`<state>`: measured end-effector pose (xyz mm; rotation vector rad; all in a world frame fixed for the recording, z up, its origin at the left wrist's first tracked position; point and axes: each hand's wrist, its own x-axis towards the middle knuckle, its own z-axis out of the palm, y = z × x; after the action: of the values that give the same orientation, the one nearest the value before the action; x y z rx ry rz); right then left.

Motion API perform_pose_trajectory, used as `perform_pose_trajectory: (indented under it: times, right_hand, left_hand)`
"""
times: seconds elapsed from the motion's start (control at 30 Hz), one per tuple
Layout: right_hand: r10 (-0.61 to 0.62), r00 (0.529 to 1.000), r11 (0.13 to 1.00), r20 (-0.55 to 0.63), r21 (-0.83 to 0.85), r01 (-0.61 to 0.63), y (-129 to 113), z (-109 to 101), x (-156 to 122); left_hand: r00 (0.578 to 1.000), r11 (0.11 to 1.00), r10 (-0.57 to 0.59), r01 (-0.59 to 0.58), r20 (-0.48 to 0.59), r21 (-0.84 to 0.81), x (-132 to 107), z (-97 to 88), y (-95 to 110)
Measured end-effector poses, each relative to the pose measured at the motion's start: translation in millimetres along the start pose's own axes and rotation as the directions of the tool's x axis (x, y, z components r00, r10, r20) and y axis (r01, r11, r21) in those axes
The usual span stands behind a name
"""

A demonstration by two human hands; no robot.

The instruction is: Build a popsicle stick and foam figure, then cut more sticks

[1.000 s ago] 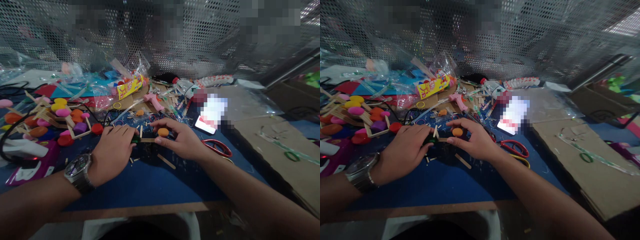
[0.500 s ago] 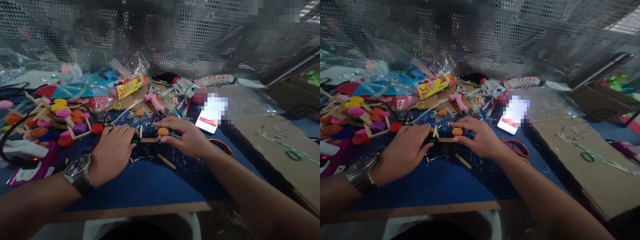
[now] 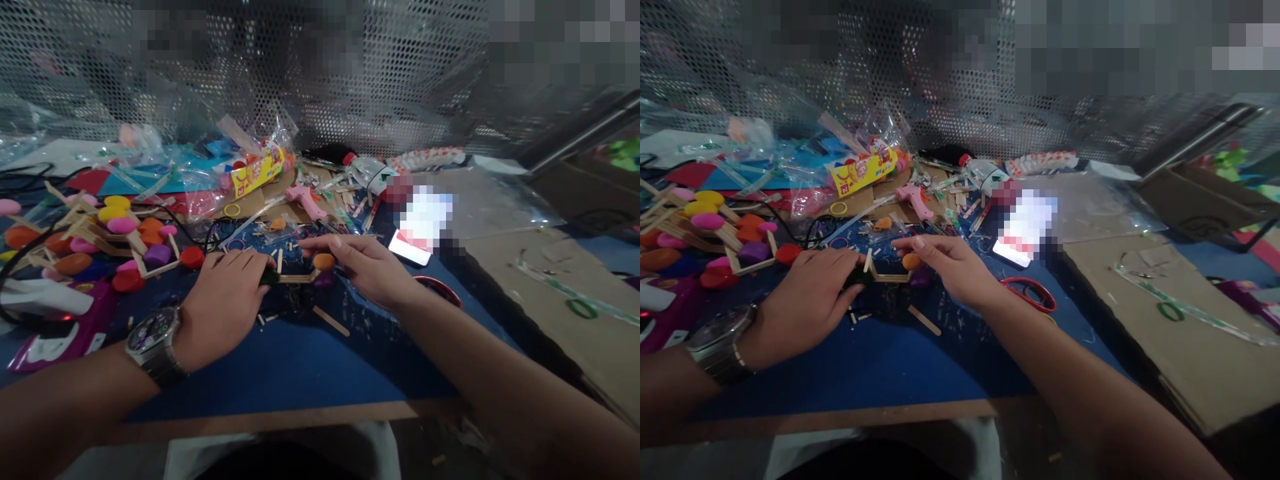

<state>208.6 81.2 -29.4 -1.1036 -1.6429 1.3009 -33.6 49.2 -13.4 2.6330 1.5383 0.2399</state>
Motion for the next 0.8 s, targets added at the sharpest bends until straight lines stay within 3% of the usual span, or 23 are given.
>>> perform_pose_trajectory:
  times: [0.1, 0.4, 0.8]
  right_hand:
    - [0.076, 0.997, 0.996, 0.009, 0.047, -0.077, 2.6, 2.9, 2.2]
    - [0.11, 0.994, 0.982, 0.016, 0.151, -0.111, 1.3, 4.6, 1.6]
    - [0.148, 0.988, 0.98, 0.039, 0.128, -0.151, 2.7, 4.5, 4.5]
  left_hand:
    - [1.0, 1.0, 0.01, -0.01, -0.023, 0.005, -0.5, 1.3, -0.3]
    - [0.999, 1.0, 0.021, -0.021, -0.032, 0.009, -0.7, 2.1, -0.9]
    - [0.998, 0.999, 0.032, -0.032, -0.054, 0.007, -1.9, 4.4, -2.1]
